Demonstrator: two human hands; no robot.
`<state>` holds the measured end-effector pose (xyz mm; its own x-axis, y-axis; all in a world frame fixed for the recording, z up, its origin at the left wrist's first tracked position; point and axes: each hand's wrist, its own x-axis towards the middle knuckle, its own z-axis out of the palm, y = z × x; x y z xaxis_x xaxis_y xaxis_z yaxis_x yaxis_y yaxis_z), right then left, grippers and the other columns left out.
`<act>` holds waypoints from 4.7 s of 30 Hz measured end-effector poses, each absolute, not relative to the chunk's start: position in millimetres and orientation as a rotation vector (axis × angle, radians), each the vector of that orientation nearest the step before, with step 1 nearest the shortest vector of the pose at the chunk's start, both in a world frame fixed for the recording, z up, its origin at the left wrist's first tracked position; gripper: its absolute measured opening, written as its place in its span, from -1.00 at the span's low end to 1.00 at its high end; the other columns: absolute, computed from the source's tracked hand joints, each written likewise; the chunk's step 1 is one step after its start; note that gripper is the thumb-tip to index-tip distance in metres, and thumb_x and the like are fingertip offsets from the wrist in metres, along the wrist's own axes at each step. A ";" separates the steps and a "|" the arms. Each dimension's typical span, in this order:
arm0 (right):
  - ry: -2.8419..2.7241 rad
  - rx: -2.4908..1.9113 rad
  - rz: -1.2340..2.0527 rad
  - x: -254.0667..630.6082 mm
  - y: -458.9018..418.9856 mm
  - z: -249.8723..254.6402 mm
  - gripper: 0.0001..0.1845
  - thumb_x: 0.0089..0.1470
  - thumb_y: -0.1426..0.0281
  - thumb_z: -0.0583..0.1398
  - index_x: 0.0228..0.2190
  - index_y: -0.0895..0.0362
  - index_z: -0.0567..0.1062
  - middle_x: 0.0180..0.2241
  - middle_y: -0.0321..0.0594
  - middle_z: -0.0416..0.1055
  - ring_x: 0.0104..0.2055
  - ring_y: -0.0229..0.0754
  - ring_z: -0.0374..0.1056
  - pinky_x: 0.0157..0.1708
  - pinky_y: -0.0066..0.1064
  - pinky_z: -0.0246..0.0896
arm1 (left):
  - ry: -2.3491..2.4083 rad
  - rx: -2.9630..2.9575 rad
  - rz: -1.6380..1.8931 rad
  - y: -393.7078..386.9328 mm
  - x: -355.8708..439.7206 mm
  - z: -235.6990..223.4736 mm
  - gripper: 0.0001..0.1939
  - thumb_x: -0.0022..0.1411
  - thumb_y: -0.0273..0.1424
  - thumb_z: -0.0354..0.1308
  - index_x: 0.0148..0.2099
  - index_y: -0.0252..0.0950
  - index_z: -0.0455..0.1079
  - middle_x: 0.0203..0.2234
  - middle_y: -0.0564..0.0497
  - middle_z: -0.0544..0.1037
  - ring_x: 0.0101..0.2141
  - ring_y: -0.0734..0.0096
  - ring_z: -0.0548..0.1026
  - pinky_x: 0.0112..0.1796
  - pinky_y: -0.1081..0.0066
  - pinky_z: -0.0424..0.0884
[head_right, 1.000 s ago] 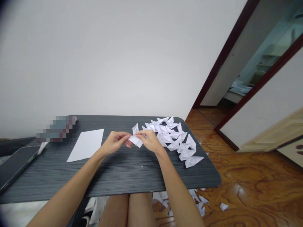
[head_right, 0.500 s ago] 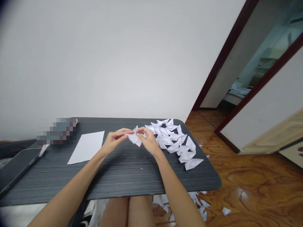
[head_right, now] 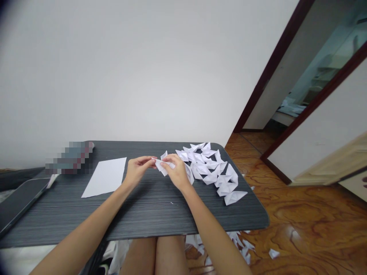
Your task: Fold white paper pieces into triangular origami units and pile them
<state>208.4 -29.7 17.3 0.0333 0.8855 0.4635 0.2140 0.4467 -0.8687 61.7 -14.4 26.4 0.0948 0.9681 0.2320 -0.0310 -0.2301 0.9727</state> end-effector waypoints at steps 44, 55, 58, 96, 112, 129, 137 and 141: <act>-2.497 -1.007 0.182 219.1 -78.1 -1.0 -0.65 0.03 0.29 0.07 -0.14 0.17 0.34 -0.09 -0.09 0.27 -0.01 -0.13 0.13 -0.03 -0.25 0.04 | 0.754 3.166 0.455 -55.1 21.0 8.1 -0.72 0.24 -0.39 -0.21 -0.16 -0.38 0.27 -0.34 -0.14 0.38 -0.25 0.31 0.34 -0.23 0.29 0.27; -2.536 -0.934 -0.184 207.7 -72.8 -10.9 -0.75 0.10 0.52 -0.06 -0.32 0.23 0.40 -0.30 -0.06 0.37 -0.13 -0.12 0.22 -0.18 -0.27 0.19 | 0.746 3.309 0.371 -46.6 26.3 2.8 -0.70 0.25 -0.44 -0.24 -0.36 -0.40 0.29 -0.48 -0.09 0.37 -0.38 0.35 0.33 -0.32 0.33 0.28; -2.483 -0.950 -0.077 208.4 -72.7 -10.5 -0.75 0.10 0.51 -0.06 -0.33 0.23 0.40 -0.31 -0.07 0.37 -0.15 -0.14 0.23 -0.19 -0.31 0.20 | 0.723 3.249 0.405 -45.0 23.4 0.1 -0.72 0.25 -0.44 -0.23 -0.34 -0.39 0.29 -0.46 -0.10 0.38 -0.36 0.36 0.34 -0.32 0.36 0.29; -2.456 -1.312 -0.126 204.5 -90.1 -1.8 -0.84 0.03 0.56 0.01 -0.48 0.20 0.37 -0.41 -0.10 0.26 -0.27 -0.10 0.17 -0.26 -0.28 0.18 | 1.087 2.812 0.542 -64.4 19.4 1.3 -0.78 0.18 -0.52 -0.15 -0.39 -0.38 0.31 -0.41 -0.08 0.30 -0.33 0.35 0.28 -0.25 0.33 0.27; -2.167 -1.696 0.586 195.9 -38.8 3.9 -0.72 -0.27 0.49 0.25 -0.39 0.18 0.36 -0.32 -0.17 0.23 -0.19 -0.11 0.16 -0.23 -0.29 0.07 | 1.547 2.290 0.301 -31.2 27.7 9.4 -0.71 -0.06 -0.37 0.12 -0.20 -0.25 0.30 -0.25 -0.06 0.35 -0.18 0.13 0.28 -0.34 0.26 0.23; -2.344 -1.088 0.290 213.2 -75.1 -0.6 -0.84 0.05 0.51 0.04 -0.49 0.19 0.39 -0.44 -0.20 0.35 -0.33 -0.22 0.23 -0.29 -0.40 0.10 | 1.172 2.684 0.599 -61.5 6.6 4.9 -0.79 0.19 -0.37 -0.06 -0.38 -0.29 0.37 -0.43 0.03 0.43 -0.35 0.42 0.33 -0.31 0.35 0.07; -2.182 -1.330 0.529 212.8 -59.6 -5.6 -0.90 -0.01 0.50 0.09 -0.49 0.18 0.41 -0.51 -0.25 0.36 -0.45 -0.27 0.26 -0.42 -0.46 0.09 | 1.366 2.401 0.498 -47.9 13.3 8.8 -0.81 0.12 -0.36 -0.01 -0.39 -0.29 0.41 -0.51 0.03 0.48 -0.42 0.37 0.38 -0.35 0.37 0.16; -2.180 -1.438 0.574 210.3 -56.0 -1.6 -0.89 -0.07 0.51 0.14 -0.40 0.15 0.36 -0.50 -0.29 0.32 -0.43 -0.27 0.24 -0.42 -0.46 0.06 | 1.453 2.290 0.355 -42.7 19.4 16.7 -0.87 0.05 -0.38 0.03 -0.36 -0.30 0.36 -0.54 0.05 0.45 -0.46 0.38 0.37 -0.38 0.38 0.18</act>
